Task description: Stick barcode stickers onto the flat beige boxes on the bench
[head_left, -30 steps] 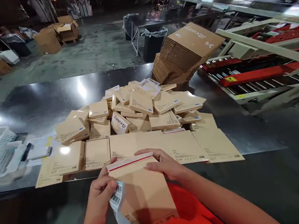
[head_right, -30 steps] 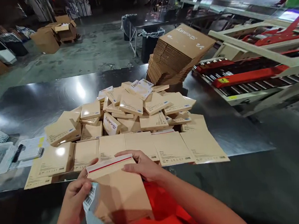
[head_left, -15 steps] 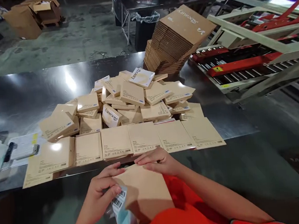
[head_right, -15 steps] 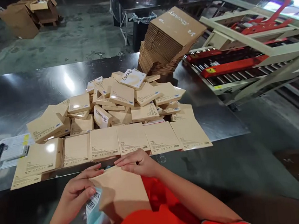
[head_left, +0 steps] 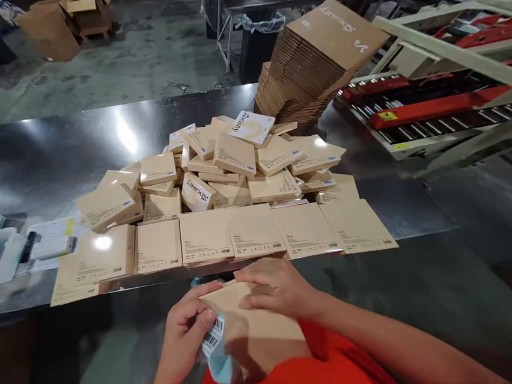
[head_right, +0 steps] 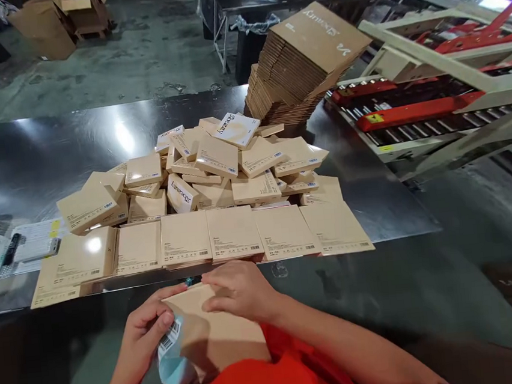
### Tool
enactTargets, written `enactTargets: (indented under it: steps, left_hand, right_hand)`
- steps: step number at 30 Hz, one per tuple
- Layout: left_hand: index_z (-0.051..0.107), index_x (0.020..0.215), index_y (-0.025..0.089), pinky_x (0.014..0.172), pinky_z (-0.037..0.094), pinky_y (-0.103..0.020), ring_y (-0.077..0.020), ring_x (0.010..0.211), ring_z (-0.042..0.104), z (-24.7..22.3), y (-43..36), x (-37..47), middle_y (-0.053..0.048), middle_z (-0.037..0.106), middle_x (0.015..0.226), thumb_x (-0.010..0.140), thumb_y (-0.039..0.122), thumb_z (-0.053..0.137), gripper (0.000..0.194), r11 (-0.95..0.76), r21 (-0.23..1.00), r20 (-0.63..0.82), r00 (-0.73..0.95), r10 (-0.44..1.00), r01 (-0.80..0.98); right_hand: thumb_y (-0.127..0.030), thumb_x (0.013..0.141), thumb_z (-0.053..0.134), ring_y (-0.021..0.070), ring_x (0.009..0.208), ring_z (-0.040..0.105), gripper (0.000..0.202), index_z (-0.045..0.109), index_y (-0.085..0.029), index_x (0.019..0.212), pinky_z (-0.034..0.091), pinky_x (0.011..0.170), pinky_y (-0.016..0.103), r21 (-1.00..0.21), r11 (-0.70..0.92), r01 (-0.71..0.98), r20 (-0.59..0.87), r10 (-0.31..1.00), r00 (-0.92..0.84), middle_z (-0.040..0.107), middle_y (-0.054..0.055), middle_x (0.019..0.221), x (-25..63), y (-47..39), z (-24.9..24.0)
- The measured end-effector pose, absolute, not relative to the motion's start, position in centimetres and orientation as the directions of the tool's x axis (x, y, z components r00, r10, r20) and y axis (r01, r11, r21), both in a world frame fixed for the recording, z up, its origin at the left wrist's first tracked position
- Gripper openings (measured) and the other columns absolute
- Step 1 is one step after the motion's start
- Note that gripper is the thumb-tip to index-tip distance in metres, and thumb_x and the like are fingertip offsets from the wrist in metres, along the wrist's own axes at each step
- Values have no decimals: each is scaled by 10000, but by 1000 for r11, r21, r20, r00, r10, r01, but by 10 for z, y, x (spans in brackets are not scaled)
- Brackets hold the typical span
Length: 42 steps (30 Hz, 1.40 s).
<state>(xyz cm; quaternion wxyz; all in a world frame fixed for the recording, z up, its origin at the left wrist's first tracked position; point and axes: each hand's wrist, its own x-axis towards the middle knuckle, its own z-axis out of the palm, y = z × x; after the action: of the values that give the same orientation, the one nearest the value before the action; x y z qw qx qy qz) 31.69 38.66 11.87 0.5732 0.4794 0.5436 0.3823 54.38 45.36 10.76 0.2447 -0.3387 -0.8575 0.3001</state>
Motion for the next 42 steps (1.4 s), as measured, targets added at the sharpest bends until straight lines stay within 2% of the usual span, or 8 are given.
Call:
enactTargets:
  steps: [7,11,15,19,28,32,37,42]
  left_hand:
    - [641,593,169,843,471,-345,-303,1099,597,111,369,309,-133,643,1221,827,375,593,315,303,953,-304,74,950,27]
    - [664,614,177,901,456,-377,-322,1155,565,104,365,299,-127,648,1219,818,382,605,296,311,948,-311,15,950,-70]
    - [680,643,164,887,459,-380,-326,1144,567,99,370,295,-141,622,1258,820,383,607,291,339,926,-341,19,940,-163]
    - [663,630,148,844,469,-355,-300,1084,591,92,374,291,-145,620,1249,820,378,615,302,338,902,-363,-50,930,-270]
    - [728,734,139,840,521,-356,-306,1063,617,74,350,286,-157,615,1258,766,422,675,290,312,859,-416,-200,887,-406]
    - [723,978,183,852,564,-400,-310,1084,629,81,334,251,-129,577,1329,743,441,700,349,176,846,-447,-488,750,-504]
    - [671,707,149,649,611,-297,-296,959,683,87,292,204,-104,661,1190,689,414,754,278,168,881,-459,-716,527,-441]
    - [682,733,156,597,612,-315,-322,958,678,69,266,197,-94,672,1160,625,478,777,352,173,848,-528,-764,371,-502]
  right_hand:
    - [-467,704,739,215,789,653,320,652,-188,834,531,723,340,-658,510,554,359,859,-365,688,76,808,542,435,106]
    - [-466,701,726,201,849,626,430,538,-206,986,536,642,302,-922,44,384,2,994,-111,596,98,1022,554,435,103]
    - [-479,759,677,184,921,612,689,324,-272,1313,531,725,302,-954,-278,112,-299,857,-419,540,99,1165,554,434,105]
    - [-429,801,652,147,795,570,443,434,-254,1145,489,661,259,-926,-342,162,-374,762,-529,550,15,944,537,442,107]
    - [-412,742,713,145,781,562,442,444,-246,1052,470,652,254,-901,-390,189,-424,707,-565,550,0,913,524,447,85]
    - [-405,764,674,164,857,610,478,416,-260,1139,508,726,295,-930,-328,163,-366,811,-456,595,35,1036,489,478,83]
    - [-393,846,546,238,990,619,523,361,-209,1298,511,838,399,-904,0,428,-186,900,-394,622,98,1123,411,538,70]
    - [-261,743,697,401,1390,209,747,367,-161,1405,120,1107,617,-563,445,696,4,844,-536,288,201,1508,349,544,35]
